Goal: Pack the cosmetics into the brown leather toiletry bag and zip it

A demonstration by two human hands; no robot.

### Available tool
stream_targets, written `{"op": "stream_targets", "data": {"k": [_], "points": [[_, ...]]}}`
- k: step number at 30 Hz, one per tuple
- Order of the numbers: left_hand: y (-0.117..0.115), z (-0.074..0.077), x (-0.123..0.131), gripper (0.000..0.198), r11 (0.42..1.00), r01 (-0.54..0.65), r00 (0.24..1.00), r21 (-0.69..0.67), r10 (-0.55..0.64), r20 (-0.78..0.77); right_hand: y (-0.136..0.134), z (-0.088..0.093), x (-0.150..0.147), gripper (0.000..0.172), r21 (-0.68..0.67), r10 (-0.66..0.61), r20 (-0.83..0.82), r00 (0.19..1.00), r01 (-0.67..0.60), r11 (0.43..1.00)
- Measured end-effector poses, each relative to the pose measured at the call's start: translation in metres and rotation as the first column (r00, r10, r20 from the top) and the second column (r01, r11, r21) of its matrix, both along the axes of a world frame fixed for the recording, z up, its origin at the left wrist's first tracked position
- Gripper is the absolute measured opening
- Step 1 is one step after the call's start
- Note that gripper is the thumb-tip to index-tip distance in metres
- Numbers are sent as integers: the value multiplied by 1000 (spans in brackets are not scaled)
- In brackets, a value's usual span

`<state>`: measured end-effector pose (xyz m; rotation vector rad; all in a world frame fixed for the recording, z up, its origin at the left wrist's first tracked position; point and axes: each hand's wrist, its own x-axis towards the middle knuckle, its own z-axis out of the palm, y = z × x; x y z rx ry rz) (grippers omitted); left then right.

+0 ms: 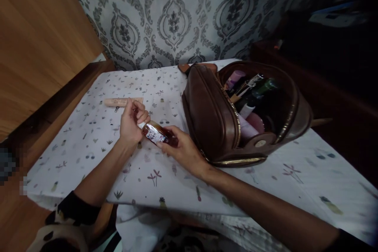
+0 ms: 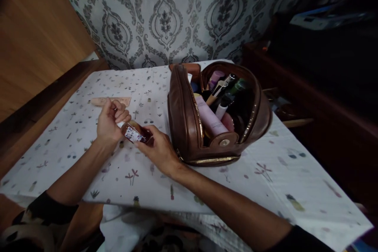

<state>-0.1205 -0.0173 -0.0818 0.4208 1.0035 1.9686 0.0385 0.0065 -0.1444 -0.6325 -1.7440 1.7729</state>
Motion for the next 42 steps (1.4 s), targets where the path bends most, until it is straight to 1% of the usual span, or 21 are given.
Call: {"op": "stream_targets", "data": {"k": [2,3,5,8,10,11,13,15,17,19,21,23,25,27,29,31,33,36,38,40,42], "points": [[0,0,1,59,1000,0,1000,-12,0,-15,-1,-2,0,36,68,-41,-10,999,42,997],[0,1,0,58,1000,-2,1000,-8,2,-23,-1,-2,0,39,38,-27,-26,999,28,999],[-2,3,-3,59,1000,-11,999,15,11,-31,-2,-2,-2,46,-117,50,-67,997,-58,991],[-5,6,-9,60,998,-30,999,55,32,-37,-2,0,-3,56,-410,169,-150,974,-217,886],[-6,6,-10,59,998,-34,999,61,36,-41,-2,1,-4,59,-506,221,-189,957,-288,813],[-6,6,-10,58,998,-35,998,58,38,-42,-2,1,-4,59,-514,229,-193,954,-297,804],[-5,3,-10,57,998,-45,998,45,47,-40,-2,-1,-4,56,-446,198,-151,968,-246,861],[-4,1,-8,57,998,-60,998,24,61,-29,-1,-2,-3,52,-268,82,-78,994,-100,958],[-4,0,-8,58,998,-66,998,-2,66,-2,-1,-3,-2,53,-85,-33,-9,999,32,996],[-5,2,-8,59,998,-68,997,-10,69,21,-2,-3,-2,61,-54,-70,21,997,71,996],[-6,4,-10,59,998,-70,997,0,70,18,-3,-2,-3,67,-192,-8,-8,1000,6,981],[-7,6,-11,59,998,-69,998,12,69,-3,-3,-1,-4,65,-361,94,-90,991,-121,925],[-8,7,-12,59,998,-67,998,12,67,-17,-4,0,-4,62,-434,171,-137,976,-214,875],[-8,6,-11,59,997,-71,997,9,71,-14,-4,1,-3,55,-364,169,-103,980,-195,911],[-7,5,-10,59,997,-75,997,-2,75,0,-4,1,-2,48,-171,67,-34,997,-72,983],[-7,5,-9,59,997,-77,997,-10,77,15,-4,1,-1,46,-11,-37,-9,999,37,999],[-7,6,-9,62,997,-72,997,-5,72,19,-4,1,-1,48,-43,-19,-20,1000,18,999],[-8,8,-12,66,998,-55,998,19,55,1,-3,1,-3,50,-266,161,-70,985,-174,948],[-9,8,-12,67,999,-46,999,24,47,-7,-3,1,-2,47,-252,201,-59,978,-209,945],[-8,7,-12,66,999,-48,999,16,48,1,-4,2,1,39,-61,104,3,995,-104,993],[-8,7,-11,66,999,-50,999,2,50,19,-6,3,3,34,132,-19,46,999,12,991]]}}
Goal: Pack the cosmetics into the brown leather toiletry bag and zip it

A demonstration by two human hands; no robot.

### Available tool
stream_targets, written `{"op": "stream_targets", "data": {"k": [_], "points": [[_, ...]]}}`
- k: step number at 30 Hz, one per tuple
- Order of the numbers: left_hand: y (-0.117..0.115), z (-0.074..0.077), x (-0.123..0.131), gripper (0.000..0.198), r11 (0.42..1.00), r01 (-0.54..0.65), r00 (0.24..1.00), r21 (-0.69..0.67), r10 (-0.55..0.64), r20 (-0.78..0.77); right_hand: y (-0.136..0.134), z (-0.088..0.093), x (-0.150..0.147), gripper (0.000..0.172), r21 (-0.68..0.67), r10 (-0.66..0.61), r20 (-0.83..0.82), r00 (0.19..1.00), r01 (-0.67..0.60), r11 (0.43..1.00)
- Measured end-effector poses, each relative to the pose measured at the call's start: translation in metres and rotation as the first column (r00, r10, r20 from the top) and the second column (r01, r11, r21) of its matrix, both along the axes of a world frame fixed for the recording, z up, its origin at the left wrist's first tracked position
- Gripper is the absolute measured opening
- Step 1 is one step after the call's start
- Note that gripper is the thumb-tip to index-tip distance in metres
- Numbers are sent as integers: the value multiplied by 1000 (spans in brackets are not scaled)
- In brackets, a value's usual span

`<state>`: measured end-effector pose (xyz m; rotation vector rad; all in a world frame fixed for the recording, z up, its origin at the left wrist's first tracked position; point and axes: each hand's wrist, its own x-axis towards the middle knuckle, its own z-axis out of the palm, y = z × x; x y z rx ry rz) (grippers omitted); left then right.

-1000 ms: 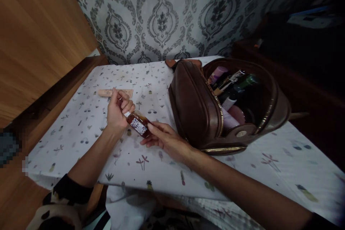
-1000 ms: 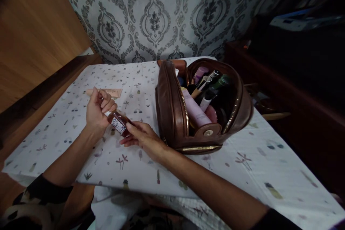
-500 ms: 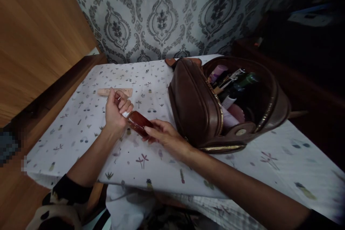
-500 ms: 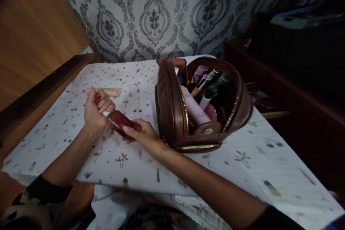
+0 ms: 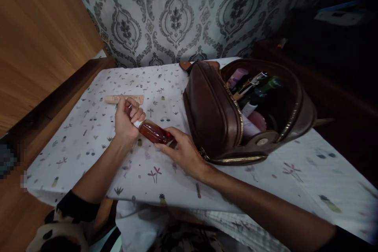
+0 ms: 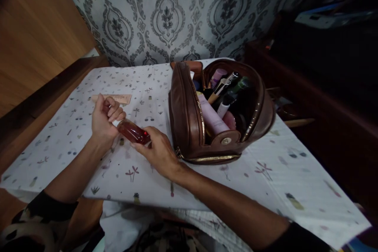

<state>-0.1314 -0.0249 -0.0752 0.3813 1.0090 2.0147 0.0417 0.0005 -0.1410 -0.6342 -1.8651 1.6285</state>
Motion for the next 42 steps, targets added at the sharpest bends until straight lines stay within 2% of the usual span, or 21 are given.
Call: {"op": "stream_targets", "data": {"k": [1,2,3,5,7,8,9,11,13,14,16,18,20,21,23,26,30,33,36,38,42], "points": [[0,0,0,66,1000,0,1000,-3,0,6,0,1,1,34,29,-17,2,1000,17,999],[0,0,0,66,1000,0,1000,-1,0,7,-1,2,1,37,-6,10,-3,1000,-10,1000],[0,0,-1,67,1000,0,1000,4,0,4,0,3,0,41,-98,64,-25,998,-66,993],[-1,0,-2,68,1000,1,1000,24,-1,-14,1,3,-2,54,-337,195,-103,975,-219,916],[-2,0,-3,68,999,5,1000,34,-5,-28,2,3,-3,61,-463,279,-141,950,-312,830],[-2,0,-3,67,999,7,1000,31,-6,-27,2,3,-3,59,-447,277,-127,952,-304,841],[-1,0,-2,67,1000,5,1000,25,-4,-22,1,2,-2,55,-378,243,-92,966,-259,889],[-1,0,-2,67,1000,-5,1000,13,5,-7,0,1,-1,48,-149,99,-17,995,-101,984],[0,0,-1,68,1000,-10,1000,16,10,-6,-2,-1,0,52,22,-25,14,1000,25,999],[-1,0,-1,68,1000,-9,1000,20,9,-12,-2,-2,0,56,40,-45,15,999,45,998],[-2,1,-2,69,1000,1,1000,26,0,-27,-2,-3,-2,59,-47,3,-3,1000,-4,999],[-3,1,-3,69,1000,12,999,29,-11,-41,-1,-4,-4,52,-190,119,-31,992,-123,974],[-4,1,-2,69,999,17,998,31,-15,-53,0,-4,-5,43,-261,190,-39,981,-193,946],[-4,0,-1,68,999,14,998,32,-12,-58,0,-3,-6,41,-243,177,-26,984,-178,954],[-3,0,2,67,1000,7,998,30,-5,-62,-1,-3,-5,40,-111,65,10,998,-64,992],[0,-2,7,63,1000,-1,999,13,1,-49,-4,-3,-3,40,79,-82,38,996,79,994],[3,-12,11,51,1000,24,997,11,-23,-72,-3,-6,-3,39,98,-112,20,994,109,989],[2,-23,18,43,998,55,991,29,-51,-121,0,-10,-6,40,20,-120,-18,993,121,992],[0,-34,29,45,993,116,980,29,-109,-165,1,-12,-11,44,-165,-106,-81,991,92,982],[-3,-40,36,49,982,188,959,25,-178,-222,1,-12,-13,48,-285,-104,-133,986,62,957],[-5,-52,39,54,955,294,869,-43,-286,-404,1,-8,-14,65,-429,-203,-230,952,88,899]]}}
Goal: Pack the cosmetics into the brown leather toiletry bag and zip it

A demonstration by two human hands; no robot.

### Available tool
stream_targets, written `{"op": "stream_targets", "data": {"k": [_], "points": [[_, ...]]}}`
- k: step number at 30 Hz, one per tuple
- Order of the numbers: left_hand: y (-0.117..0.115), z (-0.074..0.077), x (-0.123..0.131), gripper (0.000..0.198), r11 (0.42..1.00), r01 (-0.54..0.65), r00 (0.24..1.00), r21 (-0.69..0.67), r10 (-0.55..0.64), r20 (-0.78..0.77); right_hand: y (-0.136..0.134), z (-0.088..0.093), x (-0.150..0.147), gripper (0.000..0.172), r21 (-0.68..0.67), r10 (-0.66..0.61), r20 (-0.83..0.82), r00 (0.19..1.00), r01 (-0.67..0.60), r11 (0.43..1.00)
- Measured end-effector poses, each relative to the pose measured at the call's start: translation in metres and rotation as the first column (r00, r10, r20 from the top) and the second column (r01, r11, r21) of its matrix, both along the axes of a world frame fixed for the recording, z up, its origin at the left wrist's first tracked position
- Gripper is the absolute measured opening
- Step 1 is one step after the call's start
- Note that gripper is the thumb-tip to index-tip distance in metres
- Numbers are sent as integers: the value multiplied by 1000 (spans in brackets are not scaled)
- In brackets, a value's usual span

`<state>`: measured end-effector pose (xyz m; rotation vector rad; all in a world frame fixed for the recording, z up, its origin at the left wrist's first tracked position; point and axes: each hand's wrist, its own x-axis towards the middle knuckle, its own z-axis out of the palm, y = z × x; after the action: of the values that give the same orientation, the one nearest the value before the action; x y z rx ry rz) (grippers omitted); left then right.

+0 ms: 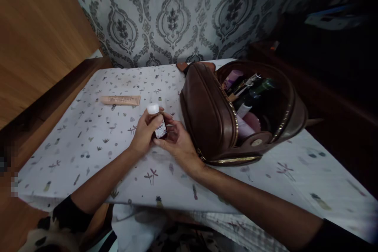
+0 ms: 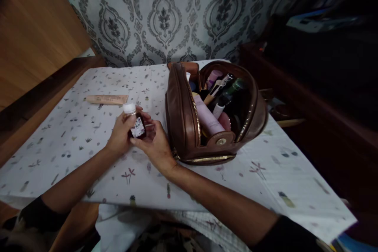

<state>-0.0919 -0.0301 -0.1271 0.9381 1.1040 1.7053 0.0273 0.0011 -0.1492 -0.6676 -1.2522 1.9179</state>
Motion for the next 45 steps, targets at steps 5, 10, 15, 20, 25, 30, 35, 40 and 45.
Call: {"op": "stream_targets", "data": {"k": [5,10,15,20,25,30,35,40,45], "points": [[-1,-4,-6,42,999,38,930,27,-26,-366,2,5,5,79,-52,-6,-91,996,1,999],[-4,3,-24,41,999,-15,803,45,39,-595,3,13,15,62,113,64,79,995,-73,991],[-8,11,-47,46,989,109,757,-98,-146,-636,-2,20,21,56,386,-54,219,974,-36,922],[-11,18,-46,64,943,222,808,-248,-320,-494,1,20,21,46,429,-103,157,982,26,903],[-5,10,-45,67,982,-21,906,-187,-60,-420,3,16,18,30,392,-61,101,993,17,920],[7,3,-51,73,962,-271,868,-23,233,-439,-4,16,18,31,410,-53,209,976,-38,911],[5,4,-50,75,972,-233,857,-34,189,-479,-1,14,19,33,445,-72,271,960,-58,894],[0,4,-49,73,993,-117,834,16,107,-541,6,15,23,41,494,-129,382,915,-84,866],[-5,6,-50,68,1000,-11,789,19,20,-614,8,17,26,54,493,-156,490,858,-125,861]]}}
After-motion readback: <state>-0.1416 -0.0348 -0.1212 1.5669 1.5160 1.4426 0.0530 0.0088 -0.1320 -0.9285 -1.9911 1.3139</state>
